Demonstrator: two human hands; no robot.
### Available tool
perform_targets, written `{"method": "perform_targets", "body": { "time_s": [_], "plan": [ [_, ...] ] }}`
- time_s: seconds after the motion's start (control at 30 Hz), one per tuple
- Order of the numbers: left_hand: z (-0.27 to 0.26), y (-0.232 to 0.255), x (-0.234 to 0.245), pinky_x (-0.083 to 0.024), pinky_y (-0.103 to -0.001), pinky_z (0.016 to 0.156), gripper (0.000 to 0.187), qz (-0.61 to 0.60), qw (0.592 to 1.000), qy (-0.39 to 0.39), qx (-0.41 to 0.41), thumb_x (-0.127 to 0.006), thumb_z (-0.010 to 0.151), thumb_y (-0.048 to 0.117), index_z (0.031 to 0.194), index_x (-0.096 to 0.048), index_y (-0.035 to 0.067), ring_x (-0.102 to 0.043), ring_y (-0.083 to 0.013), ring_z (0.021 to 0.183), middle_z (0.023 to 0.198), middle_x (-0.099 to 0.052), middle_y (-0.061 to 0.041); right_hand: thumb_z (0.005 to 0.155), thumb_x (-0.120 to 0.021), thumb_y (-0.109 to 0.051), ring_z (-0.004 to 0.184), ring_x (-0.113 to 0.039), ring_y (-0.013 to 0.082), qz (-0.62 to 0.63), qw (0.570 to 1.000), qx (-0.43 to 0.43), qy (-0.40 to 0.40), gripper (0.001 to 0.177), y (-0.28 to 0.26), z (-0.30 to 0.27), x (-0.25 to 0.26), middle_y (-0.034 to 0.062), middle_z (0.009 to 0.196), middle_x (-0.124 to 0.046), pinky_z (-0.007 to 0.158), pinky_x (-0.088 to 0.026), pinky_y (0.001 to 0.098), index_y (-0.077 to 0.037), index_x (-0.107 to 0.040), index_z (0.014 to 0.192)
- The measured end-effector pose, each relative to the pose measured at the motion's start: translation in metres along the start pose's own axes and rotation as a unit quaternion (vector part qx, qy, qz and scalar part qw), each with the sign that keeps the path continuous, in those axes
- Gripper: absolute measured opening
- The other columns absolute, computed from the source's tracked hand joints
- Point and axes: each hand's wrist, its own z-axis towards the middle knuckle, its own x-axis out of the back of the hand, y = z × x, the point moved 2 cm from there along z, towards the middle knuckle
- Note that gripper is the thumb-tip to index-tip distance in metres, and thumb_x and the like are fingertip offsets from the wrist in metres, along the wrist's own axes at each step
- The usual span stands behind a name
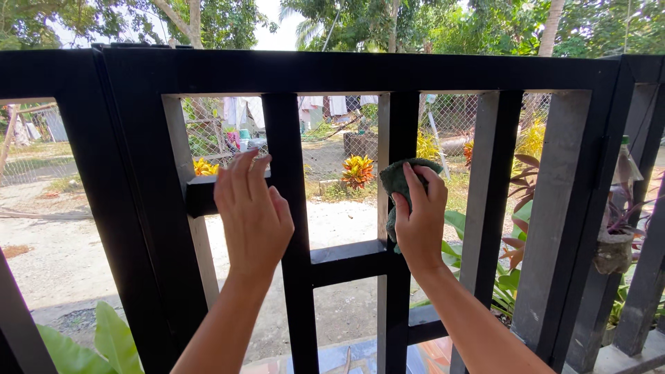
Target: The person wipes the black metal bars of an outdoor gate using a green cloth.
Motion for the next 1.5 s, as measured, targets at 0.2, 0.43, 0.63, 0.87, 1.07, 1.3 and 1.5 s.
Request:
{"method": "perform_targets", "body": {
  "time_s": [0.2,0.43,0.63,0.87,1.07,1.3,1.5],
  "plan": [
    [0.017,-0.032,-0.012,-0.033,-0.052,0.118,0.031,0.061,0.997,-0.026,0.027,-0.047,0.108,0.021,0.120,-0.066,0.001,-0.054,-0.0332,0.131,0.129,-0.065,-0.016,0.096,-0.070,-0.005,0.127,-0.050,0.0336,-0.005,0.999,0.035,0.038,0.046,0.002,0.041,-0.004,0.0134,0.134,-0.052,0.108,-0.044,0.0432,-0.003,-0.060,0.141],
    [0.015,-0.044,-0.021,-0.041,-0.049,0.102,0.048,0.068,0.990,-0.113,0.057,-0.039,0.110,0.032,0.097,-0.076,0.004,-0.065,-0.0314,0.107,0.105,-0.075,-0.013,0.092,-0.073,-0.001,0.122,-0.053,0.0349,-0.095,0.984,0.133,0.064,0.043,-0.007,0.104,-0.007,0.0143,0.127,-0.057,0.106,-0.045,0.0455,-0.002,-0.064,0.134],
    [0.020,-0.047,-0.029,-0.043,-0.046,0.094,0.051,0.134,0.978,-0.154,0.045,-0.036,0.107,0.032,0.090,-0.077,0.005,-0.065,-0.0294,0.101,0.096,-0.074,-0.011,0.092,-0.075,-0.006,0.125,-0.056,0.0339,-0.155,0.933,0.323,0.040,0.042,-0.012,0.110,0.011,0.0135,0.131,-0.061,0.103,-0.046,0.0469,-0.002,-0.064,0.133],
    [0.021,-0.046,-0.035,-0.045,-0.045,0.093,0.046,0.143,0.975,-0.157,0.064,-0.039,0.104,0.027,0.087,-0.075,0.005,-0.065,-0.0282,0.100,0.095,-0.073,-0.011,0.091,-0.074,-0.008,0.120,-0.057,0.0300,-0.247,0.884,0.397,-0.023,0.035,-0.022,0.125,-0.009,0.0126,0.127,-0.062,0.095,-0.049,0.0425,-0.001,-0.066,0.125],
    [0.021,-0.044,-0.036,-0.045,-0.045,0.091,0.045,0.160,0.974,-0.146,0.064,-0.039,0.101,0.027,0.087,-0.076,0.006,-0.064,-0.0269,0.101,0.095,-0.073,-0.010,0.081,-0.071,-0.016,0.112,-0.061,0.0283,-0.434,0.757,0.478,-0.099,0.026,-0.039,0.135,-0.021,0.0145,0.113,-0.070,0.087,-0.053,0.0386,-0.002,-0.072,0.103],
    [0.021,-0.049,-0.037,-0.044,-0.045,0.092,0.044,0.173,0.965,-0.184,0.070,-0.038,0.100,0.029,0.089,-0.076,0.008,-0.064,-0.0255,0.103,0.096,-0.073,-0.008,0.094,-0.067,-0.014,0.118,-0.057,0.0293,-0.439,0.755,0.275,-0.402,0.016,-0.052,0.122,-0.040,0.0147,0.105,-0.075,0.088,-0.054,0.0425,-0.001,-0.076,0.097],
    [0.025,-0.045,-0.039,-0.043,-0.045,0.093,0.044,0.181,0.959,-0.199,0.087,-0.038,0.100,0.030,0.090,-0.075,0.008,-0.063,-0.0254,0.104,0.094,-0.072,-0.008,0.078,-0.073,-0.022,0.124,-0.057,0.0230,-0.309,0.734,0.596,-0.101,0.036,-0.055,0.122,-0.010,0.0046,0.129,-0.067,0.095,-0.049,0.0424,-0.015,-0.072,0.113]
  ]
}}
